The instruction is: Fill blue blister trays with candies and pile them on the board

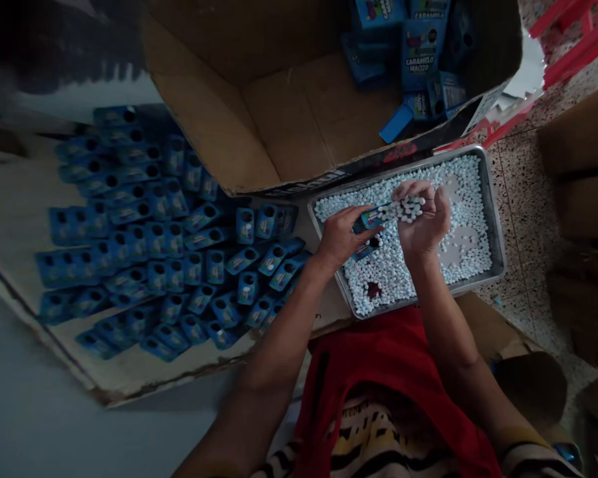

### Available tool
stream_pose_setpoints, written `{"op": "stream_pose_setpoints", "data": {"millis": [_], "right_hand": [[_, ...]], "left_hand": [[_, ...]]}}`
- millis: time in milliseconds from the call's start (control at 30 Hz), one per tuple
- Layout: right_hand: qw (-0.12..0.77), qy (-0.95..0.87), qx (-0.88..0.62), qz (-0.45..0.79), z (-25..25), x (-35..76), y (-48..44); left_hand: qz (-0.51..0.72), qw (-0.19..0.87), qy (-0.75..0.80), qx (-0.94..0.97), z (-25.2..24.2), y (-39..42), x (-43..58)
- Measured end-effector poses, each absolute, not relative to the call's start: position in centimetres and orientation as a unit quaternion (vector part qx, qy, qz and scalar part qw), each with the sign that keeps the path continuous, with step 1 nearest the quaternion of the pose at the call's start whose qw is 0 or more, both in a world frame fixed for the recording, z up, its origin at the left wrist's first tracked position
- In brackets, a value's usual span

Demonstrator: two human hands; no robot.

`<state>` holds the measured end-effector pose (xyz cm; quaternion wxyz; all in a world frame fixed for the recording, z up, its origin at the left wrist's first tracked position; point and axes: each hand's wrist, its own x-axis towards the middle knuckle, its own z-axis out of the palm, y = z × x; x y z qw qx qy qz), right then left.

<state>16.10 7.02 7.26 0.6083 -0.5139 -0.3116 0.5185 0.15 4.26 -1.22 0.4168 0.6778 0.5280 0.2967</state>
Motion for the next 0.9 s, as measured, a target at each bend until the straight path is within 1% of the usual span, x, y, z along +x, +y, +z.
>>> {"op": "stream_pose_setpoints", "data": {"millis": [133, 233, 333, 433, 500, 533, 567, 633, 700, 733, 767, 800, 833, 900], "right_hand": [[0.620, -0.348, -0.498, 0.496, 6.7, 16.5, 6.5], [0.607, -0.353, -0.521, 0.485, 6.4, 16.4, 6.6], [0.587, -0.350, -0.525, 0.507, 6.5, 16.1, 6.9], [0.579, -0.346, -0.513, 0.531, 6.6, 16.5, 6.2], [0.561, -0.352, -0.551, 0.509, 6.1, 17.9, 4.3], [0.531, -0.372, -0.593, 0.477, 5.5, 19.0, 3.0], [0.482, -0.408, -0.642, 0.435, 4.8, 20.2, 1.5], [0.314, -0.527, -0.711, 0.342, 3.0, 22.6, -1.4], [0.120, -0.653, -0.687, 0.297, 0.9, 24.3, -3.2], [0.042, -0.700, -0.652, 0.288, -0.2, 24.8, -3.4], [-0.016, -0.735, -0.616, 0.284, -1.2, 25.0, -3.1], [-0.051, -0.761, -0.583, 0.279, -2.0, 25.1, -2.4], [-0.066, -0.781, -0.557, 0.276, -2.8, 25.0, -1.4], [-0.061, -0.801, -0.528, 0.276, -4.1, 25.0, 0.9]], "left_hand": [[0.282, 0.419, 0.514, 0.694, -1.2, 4.8, 0.4], [0.282, 0.411, 0.506, 0.704, -0.9, 5.1, 0.6], [0.298, 0.402, 0.490, 0.714, -1.0, 5.6, 0.7], [0.309, 0.404, 0.487, 0.710, -2.0, 6.1, 0.5], [0.314, 0.409, 0.519, 0.682, -3.1, 6.4, 0.1], [0.314, 0.416, 0.538, 0.663, -3.6, 6.5, -0.2], [0.312, 0.428, 0.552, 0.644, -4.1, 6.4, -0.5], [0.309, 0.459, 0.558, 0.618, -4.6, 6.2, -1.0], [0.308, 0.483, 0.544, 0.613, -4.7, 5.7, -1.3], [0.309, 0.487, 0.539, 0.614, -4.6, 5.4, -1.3], [0.309, 0.485, 0.540, 0.615, -4.4, 5.2, -1.4], [0.307, 0.478, 0.545, 0.616, -4.3, 5.0, -1.3], [0.304, 0.467, 0.555, 0.618, -4.2, 4.8, -1.3], [0.297, 0.445, 0.571, 0.623, -4.0, 4.6, -1.5]]}}
